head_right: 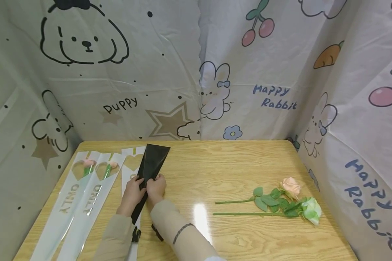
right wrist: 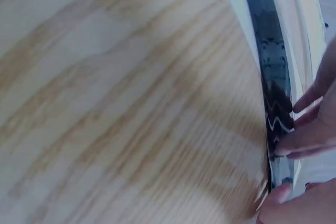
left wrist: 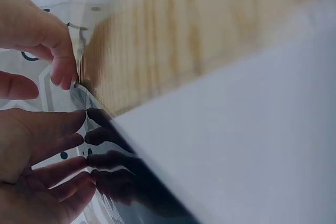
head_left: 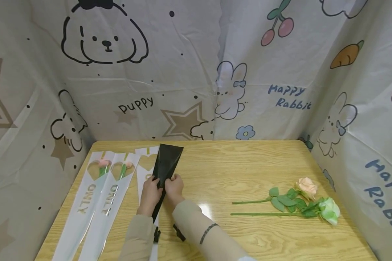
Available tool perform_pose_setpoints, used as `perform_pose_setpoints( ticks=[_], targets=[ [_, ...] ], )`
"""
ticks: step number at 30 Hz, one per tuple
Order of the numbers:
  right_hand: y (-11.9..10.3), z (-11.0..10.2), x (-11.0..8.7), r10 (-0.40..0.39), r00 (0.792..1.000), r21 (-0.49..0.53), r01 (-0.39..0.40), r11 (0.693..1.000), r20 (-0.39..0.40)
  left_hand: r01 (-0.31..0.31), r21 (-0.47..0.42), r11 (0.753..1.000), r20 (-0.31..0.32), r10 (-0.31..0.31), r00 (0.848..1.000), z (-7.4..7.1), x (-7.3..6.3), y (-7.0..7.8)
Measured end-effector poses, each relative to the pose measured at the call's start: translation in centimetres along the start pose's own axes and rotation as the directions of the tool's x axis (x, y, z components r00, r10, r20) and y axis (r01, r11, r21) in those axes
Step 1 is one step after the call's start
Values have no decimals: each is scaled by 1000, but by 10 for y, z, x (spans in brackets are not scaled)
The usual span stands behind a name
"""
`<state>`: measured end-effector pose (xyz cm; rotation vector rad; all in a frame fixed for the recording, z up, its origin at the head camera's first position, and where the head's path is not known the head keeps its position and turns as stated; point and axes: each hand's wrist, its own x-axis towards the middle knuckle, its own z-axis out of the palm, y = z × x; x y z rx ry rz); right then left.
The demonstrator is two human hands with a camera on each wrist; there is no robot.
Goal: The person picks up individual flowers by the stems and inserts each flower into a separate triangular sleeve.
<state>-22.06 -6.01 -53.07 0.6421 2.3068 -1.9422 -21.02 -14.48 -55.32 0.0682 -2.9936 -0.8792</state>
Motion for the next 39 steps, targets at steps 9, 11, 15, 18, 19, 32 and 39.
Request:
perform_pose_setpoints(
  ticks=[9, 11, 15, 18, 19, 32, 39],
  targets=[
    [54, 20, 67, 85, 989, 85, -95, 992, 118, -36, -63, 997, -5, 36, 999, 7, 2, -5],
    [87, 31, 98, 42, 994, 92, -52, 994, 105, -49, -77, 996, 7, 50, 999, 6, 2, -3],
    [95, 22, 107, 16, 996, 102, -25, 994, 88, -42, -107, 993, 60, 48, 997, 1, 0, 7],
    [47, -9, 63, 41, 995, 115, -51, 992, 91, -54, -104, 993, 87, 63, 994, 1, 0, 13],
    [31, -19, 49, 54, 994, 118, -65, 991, 97, -64, -105, 992, 94, 74, 993, 2, 0, 16],
    [57, -48, 65, -13, 984, 225, -27, 974, 176, -233, -37, 972, 29, 234, 972, 26, -10, 46],
    [6, -93, 31, 76, 975, 239, -125, 963, 207, -223, -30, 974, 22, 224, 974, 29, -16, 58]
  ],
)
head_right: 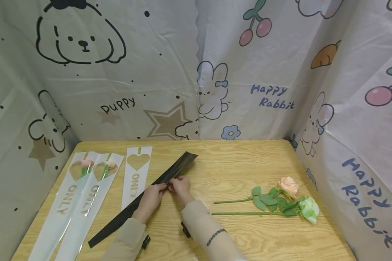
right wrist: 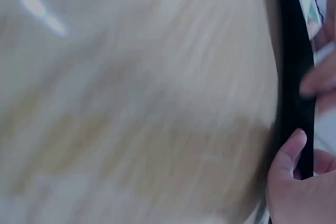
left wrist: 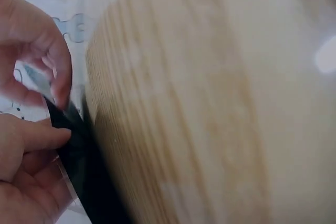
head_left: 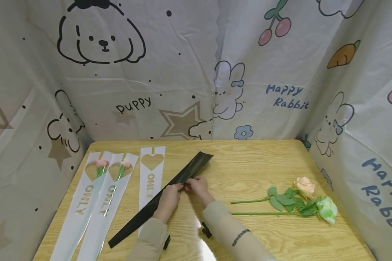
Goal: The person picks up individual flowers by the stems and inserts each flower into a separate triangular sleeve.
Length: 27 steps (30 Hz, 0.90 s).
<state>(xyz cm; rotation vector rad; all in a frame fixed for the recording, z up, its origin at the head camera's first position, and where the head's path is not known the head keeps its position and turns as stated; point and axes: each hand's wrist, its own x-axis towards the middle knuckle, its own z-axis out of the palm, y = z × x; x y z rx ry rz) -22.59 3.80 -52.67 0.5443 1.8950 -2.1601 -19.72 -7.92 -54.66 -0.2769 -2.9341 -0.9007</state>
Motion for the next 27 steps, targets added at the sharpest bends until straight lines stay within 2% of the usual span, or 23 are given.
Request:
perform_pose_setpoints(
  ticks=[4, 6, 8, 10, 12, 16, 19, 21, 23, 27],
  targets=[
    [-11, -26, 11, 13, 996, 14, -12, 1000, -93, 1, -11, 1000, 69, -1, 998, -3, -4, 5],
    [-10, -42, 28, 3, 986, 22, 0, 1000, -169, -5, -25, 1000, 102, 8, 995, -5, -6, 7],
    [-19, -58, 33, 4, 972, 10, -2, 1000, -237, 1, -45, 999, 134, 5, 991, -7, -7, 8],
    [-27, -75, 37, 1, 962, -9, -3, 1000, -273, 5, -57, 998, 157, 4, 988, -8, -8, 10],
    [-33, -91, 39, 1, 961, -27, -9, 1000, -275, 2, -69, 998, 174, 10, 985, -8, -9, 11],
    [-40, -119, 40, 32, 985, -93, -48, 995, -167, -20, -71, 997, 209, 34, 977, -7, -10, 13],
    [-44, -134, 36, 66, 998, -170, -69, 983, -25, -16, -70, 997, 247, 33, 969, -7, -10, 15],
    [-46, -142, 31, 71, 996, -230, -56, 972, 58, -18, -66, 998, 277, 36, 960, -8, -11, 18],
    [-49, -148, 27, 78, 991, -289, -45, 956, 106, -40, -60, 997, 308, 56, 950, -9, -11, 21],
    [-56, -153, 16, 63, 988, -410, 0, 912, 142, -54, -74, 996, 394, 79, 916, -10, -9, 33]
  ],
)
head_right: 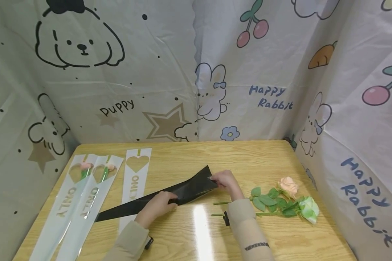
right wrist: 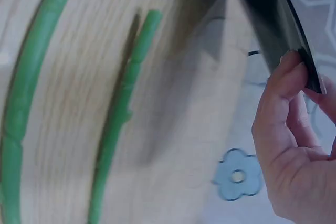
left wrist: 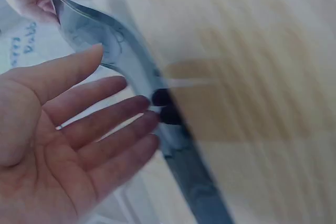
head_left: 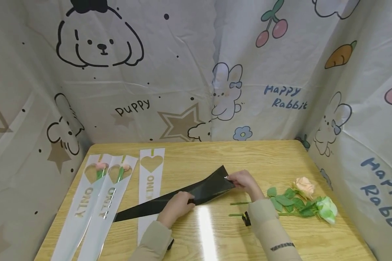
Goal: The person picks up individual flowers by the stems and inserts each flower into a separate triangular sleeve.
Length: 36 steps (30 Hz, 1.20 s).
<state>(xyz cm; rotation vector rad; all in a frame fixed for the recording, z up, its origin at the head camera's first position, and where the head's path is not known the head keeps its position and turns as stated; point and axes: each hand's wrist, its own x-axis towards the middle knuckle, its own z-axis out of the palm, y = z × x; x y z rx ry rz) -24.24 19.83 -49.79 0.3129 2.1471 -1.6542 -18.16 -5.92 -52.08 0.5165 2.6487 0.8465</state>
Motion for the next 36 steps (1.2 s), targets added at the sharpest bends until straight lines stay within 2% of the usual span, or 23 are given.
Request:
perform_pose_setpoints(
  ticks=[3, 5, 7, 10, 12, 13, 15, 17, 20, 25, 30, 34, 36],
  targets=[
    [-5, 4, -9, -53, 999, -92, 51, 994, -9, 15, -84, 996, 48, -11, 999, 1, 5, 11],
    [-8, 9, -16, -91, 996, -139, 87, 986, -24, 19, -175, 984, 45, -11, 999, 2, 11, 19],
    [-12, 15, -22, -129, 991, -167, 120, 979, -44, 16, -322, 946, 16, -11, 1000, 3, 18, 29],
    [-15, 24, -29, -187, 980, -197, 171, 965, -64, -3, -503, 864, -78, -42, 996, 4, 29, 44],
    [-16, 29, -33, -223, 972, -215, 203, 955, -74, -12, -573, 819, -155, -94, 983, 5, 34, 53],
    [-16, 31, -35, -237, 968, -228, 214, 950, -78, -8, -579, 815, -193, -128, 973, 4, 36, 57],
    [-16, 36, -36, -256, 963, -250, 227, 941, -89, 14, -576, 817, -256, -197, 946, 5, 39, 64],
    [-16, 39, -38, -259, 960, -262, 225, 938, -102, 43, -569, 821, -292, -251, 923, 5, 41, 68],
    [-14, 43, -38, -263, 958, -273, 224, 936, -117, 71, -548, 833, -318, -286, 904, 6, 43, 72],
    [-9, 44, -39, -275, 952, -242, 237, 941, -137, 88, -505, 859, -336, -289, 896, 7, 43, 71],
    [-4, 44, -38, -274, 942, -217, 231, 948, -194, 68, -466, 882, -346, -253, 903, 7, 42, 71],
    [-3, 46, -39, -319, 922, -321, 241, 916, -219, 37, -438, 898, -350, -208, 913, 9, 41, 73],
    [-4, 48, -40, -339, 912, -382, 236, 894, -230, 13, -389, 921, -379, -173, 909, 9, 40, 76]
  ],
)
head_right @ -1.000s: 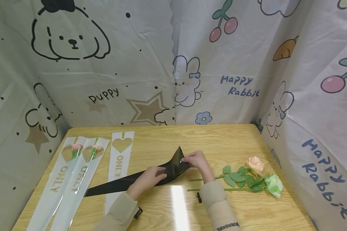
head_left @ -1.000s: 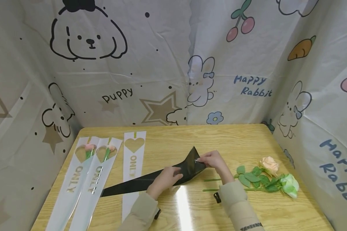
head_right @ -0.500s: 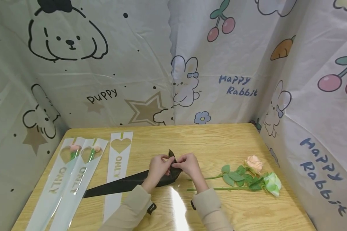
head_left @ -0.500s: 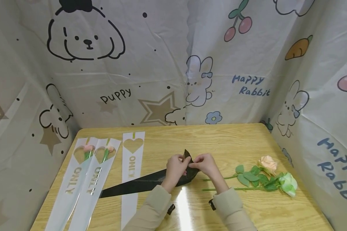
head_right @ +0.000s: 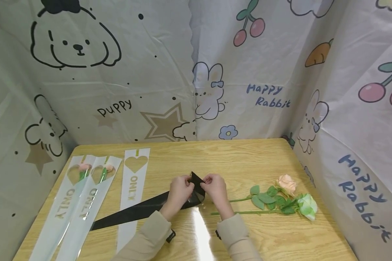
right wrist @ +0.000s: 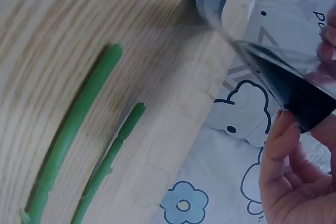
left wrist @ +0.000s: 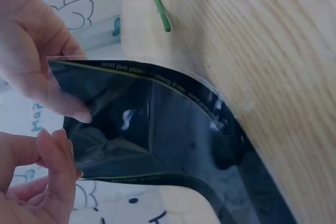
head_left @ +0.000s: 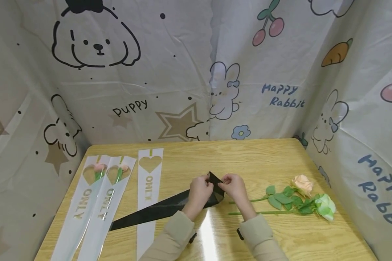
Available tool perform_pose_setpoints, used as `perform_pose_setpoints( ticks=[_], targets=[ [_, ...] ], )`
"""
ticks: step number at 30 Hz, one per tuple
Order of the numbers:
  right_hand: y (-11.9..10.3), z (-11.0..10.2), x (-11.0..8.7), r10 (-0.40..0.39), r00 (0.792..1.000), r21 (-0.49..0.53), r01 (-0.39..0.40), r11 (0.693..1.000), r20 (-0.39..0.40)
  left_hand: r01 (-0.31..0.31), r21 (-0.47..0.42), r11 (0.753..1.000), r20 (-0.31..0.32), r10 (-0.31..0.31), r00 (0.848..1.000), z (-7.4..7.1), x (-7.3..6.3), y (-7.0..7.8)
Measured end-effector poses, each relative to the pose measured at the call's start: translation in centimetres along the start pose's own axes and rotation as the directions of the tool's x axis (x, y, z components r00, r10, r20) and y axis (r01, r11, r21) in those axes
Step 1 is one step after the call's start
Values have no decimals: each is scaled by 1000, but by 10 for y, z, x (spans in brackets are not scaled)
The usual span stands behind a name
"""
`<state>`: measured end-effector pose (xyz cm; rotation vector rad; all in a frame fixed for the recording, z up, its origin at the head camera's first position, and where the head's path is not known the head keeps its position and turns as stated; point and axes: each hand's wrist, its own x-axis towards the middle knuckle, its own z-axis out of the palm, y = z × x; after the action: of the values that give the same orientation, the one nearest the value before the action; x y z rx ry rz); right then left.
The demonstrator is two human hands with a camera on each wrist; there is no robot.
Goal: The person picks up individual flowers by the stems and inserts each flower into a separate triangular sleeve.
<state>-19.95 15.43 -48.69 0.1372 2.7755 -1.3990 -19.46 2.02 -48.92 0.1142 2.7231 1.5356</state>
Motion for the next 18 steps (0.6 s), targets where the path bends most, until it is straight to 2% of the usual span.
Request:
perform_pose_setpoints(
  ticks=[4, 7, 12, 18],
  targets=[
    [-2, -1, 0, -1, 1000, -64, -1, 998, -27, -76, 112, 991, -51, 82, 995, 0, -2, 4],
    [-2, -3, 1, 19, 999, -66, -21, 998, -36, -108, 151, 983, -81, 122, 989, -2, -2, 5],
    [0, -7, 3, 59, 998, -42, -60, 997, -35, -125, 164, 979, -107, 143, 984, -8, -4, 4],
    [3, -7, 3, 77, 997, -26, -78, 997, -20, -144, 130, 981, -151, 163, 975, -9, -6, -1]
  ],
)
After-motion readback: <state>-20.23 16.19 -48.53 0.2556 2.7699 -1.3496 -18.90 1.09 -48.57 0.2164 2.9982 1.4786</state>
